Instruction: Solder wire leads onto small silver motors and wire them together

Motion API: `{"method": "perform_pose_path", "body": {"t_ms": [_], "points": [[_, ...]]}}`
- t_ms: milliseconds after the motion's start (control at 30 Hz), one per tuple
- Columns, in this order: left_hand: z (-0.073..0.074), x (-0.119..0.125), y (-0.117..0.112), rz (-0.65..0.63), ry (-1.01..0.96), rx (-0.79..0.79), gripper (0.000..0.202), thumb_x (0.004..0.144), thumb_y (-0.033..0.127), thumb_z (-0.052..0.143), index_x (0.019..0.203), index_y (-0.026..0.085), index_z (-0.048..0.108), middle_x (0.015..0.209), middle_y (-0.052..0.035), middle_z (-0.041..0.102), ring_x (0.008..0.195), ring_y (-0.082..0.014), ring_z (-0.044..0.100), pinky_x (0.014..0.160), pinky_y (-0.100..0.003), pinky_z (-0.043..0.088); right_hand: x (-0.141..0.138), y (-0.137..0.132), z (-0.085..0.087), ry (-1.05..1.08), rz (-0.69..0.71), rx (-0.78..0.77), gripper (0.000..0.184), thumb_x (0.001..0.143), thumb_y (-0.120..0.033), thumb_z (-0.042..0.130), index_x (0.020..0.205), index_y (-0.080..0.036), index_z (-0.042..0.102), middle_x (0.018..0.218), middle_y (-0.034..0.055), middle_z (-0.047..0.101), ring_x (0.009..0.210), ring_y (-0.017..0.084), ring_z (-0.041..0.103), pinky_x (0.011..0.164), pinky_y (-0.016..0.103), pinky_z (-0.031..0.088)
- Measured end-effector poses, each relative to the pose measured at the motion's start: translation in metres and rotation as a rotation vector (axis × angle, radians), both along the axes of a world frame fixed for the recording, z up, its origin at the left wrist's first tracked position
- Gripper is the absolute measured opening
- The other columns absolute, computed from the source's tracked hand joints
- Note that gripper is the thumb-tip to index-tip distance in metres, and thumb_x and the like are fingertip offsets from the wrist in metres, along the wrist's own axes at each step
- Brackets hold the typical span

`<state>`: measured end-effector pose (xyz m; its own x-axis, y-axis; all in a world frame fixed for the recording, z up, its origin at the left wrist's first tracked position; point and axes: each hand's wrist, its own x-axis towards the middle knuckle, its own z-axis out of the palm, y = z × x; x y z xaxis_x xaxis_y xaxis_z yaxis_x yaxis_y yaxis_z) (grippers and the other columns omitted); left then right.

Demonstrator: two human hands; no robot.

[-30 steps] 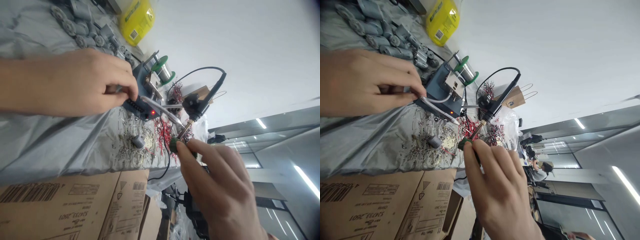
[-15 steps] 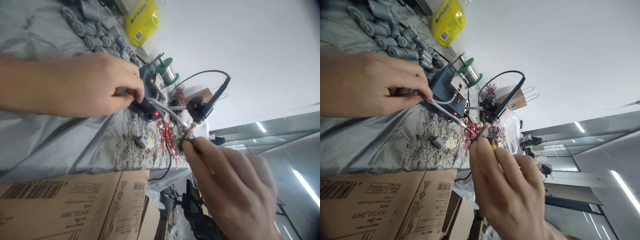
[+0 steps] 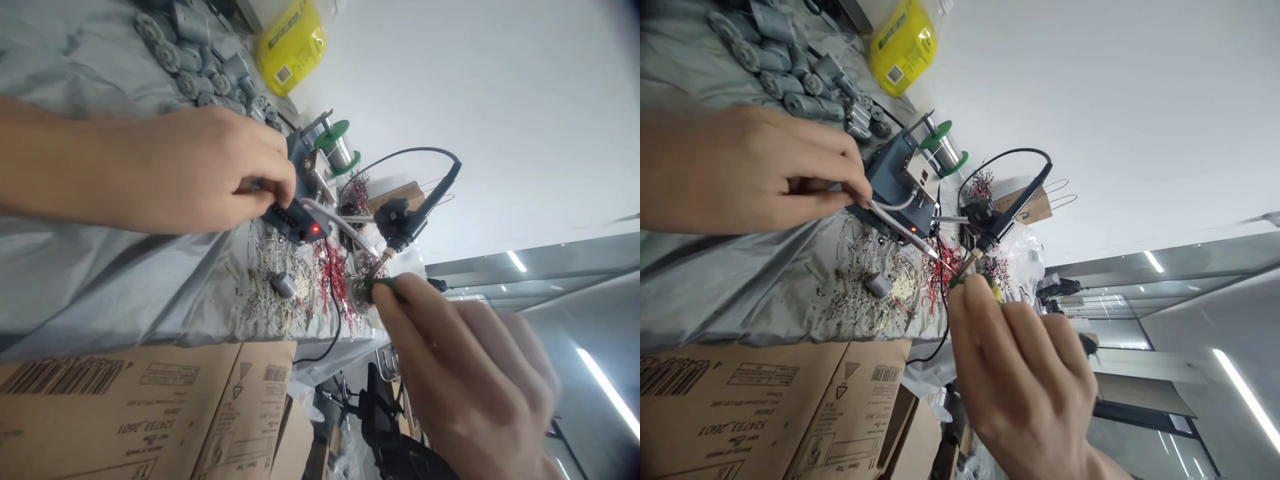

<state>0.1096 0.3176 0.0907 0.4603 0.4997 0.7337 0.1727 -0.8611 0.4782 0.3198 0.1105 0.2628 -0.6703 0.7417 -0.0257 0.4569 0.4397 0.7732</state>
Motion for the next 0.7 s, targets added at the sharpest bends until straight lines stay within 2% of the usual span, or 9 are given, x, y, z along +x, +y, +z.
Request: {"method": "perform_pose_path", "body": {"t_ms": [167,300,367,433,533,600,700], "points": [[0.002,0.001,-0.002,-0.017,0.004,-0.048,0.042,0.098,0.041,0.041,0.103,0.044,0.082,0.107,0.0034,0.078,0.092,-0.0279,0.073,0.093,-0.056,0.064,0.005,-0.002,0.0,0.023,0.025,-0.043,0.024,0.097,0.002,0.077,0.12,-0.006,0.079,0.115,0.0168,0.085,0.079,0.021,0.064,0.066,0.042,0.036],[0.004,0.001,-0.003,-0.029,0.015,-0.067,0.043,0.098,0.045,0.037,0.101,0.052,0.079,0.107,0.0052,0.079,0.096,-0.0288,0.074,0.097,-0.057,0.065,0.018,-0.008,-0.001,0.103,-0.055,0.002,0.03,0.099,0.004,0.073,0.124,-0.012,0.08,0.124,0.0165,0.082,0.084,0.02,0.066,0.072,0.042,0.041],[0.004,0.001,-0.003,-0.042,0.01,-0.055,0.042,0.098,0.044,0.038,0.1,0.051,0.079,0.106,0.0042,0.079,0.095,-0.0287,0.073,0.096,-0.058,0.065,0.027,-0.013,-0.007,0.23,-0.108,0.084,0.042,0.096,0.008,0.072,0.126,-0.02,0.082,0.126,0.0124,0.081,0.088,0.02,0.069,0.077,0.041,0.046],[0.003,0.002,-0.002,-0.045,-0.016,-0.056,0.042,0.098,0.044,0.039,0.102,0.05,0.08,0.105,0.0031,0.079,0.095,-0.0291,0.073,0.096,-0.059,0.065,0.035,-0.016,-0.02,0.42,-0.114,0.161,0.055,0.091,0.012,0.072,0.128,-0.027,0.084,0.122,0.0069,0.081,0.091,0.019,0.073,0.08,0.039,0.053],[0.002,0.003,-0.001,-0.039,-0.032,-0.072,0.04,0.097,0.046,0.039,0.105,0.05,0.078,0.106,0.0029,0.078,0.093,-0.0289,0.069,0.094,-0.057,0.065,0.041,-0.02,-0.045,0.638,-0.089,0.254,0.057,0.091,0.013,0.072,0.126,-0.031,0.085,0.119,0.0032,0.082,0.1,0.018,0.08,0.085,0.034,0.064],[0.002,0.005,-0.001,-0.028,-0.011,-0.078,0.042,0.097,0.047,0.038,0.104,0.044,0.08,0.105,0.0016,0.077,0.091,-0.0277,0.069,0.094,-0.054,0.065,0.041,-0.024,-0.057,0.705,-0.122,0.22,0.05,0.095,0.01,0.072,0.122,-0.029,0.087,0.12,0.0031,0.082,0.101,0.018,0.082,0.086,0.032,0.067],[0.0,0.006,0.0,-0.011,0.012,-0.048,0.048,0.099,0.043,0.036,0.103,0.027,0.082,0.106,0.0011,0.076,0.09,-0.0221,0.07,0.093,-0.045,0.061,0.035,-0.028,-0.061,0.827,-0.162,0.243,0.048,0.095,0.006,0.077,0.121,-0.033,0.088,0.12,0.0006,0.084,0.095,0.016,0.083,0.085,0.031,0.069]]}}
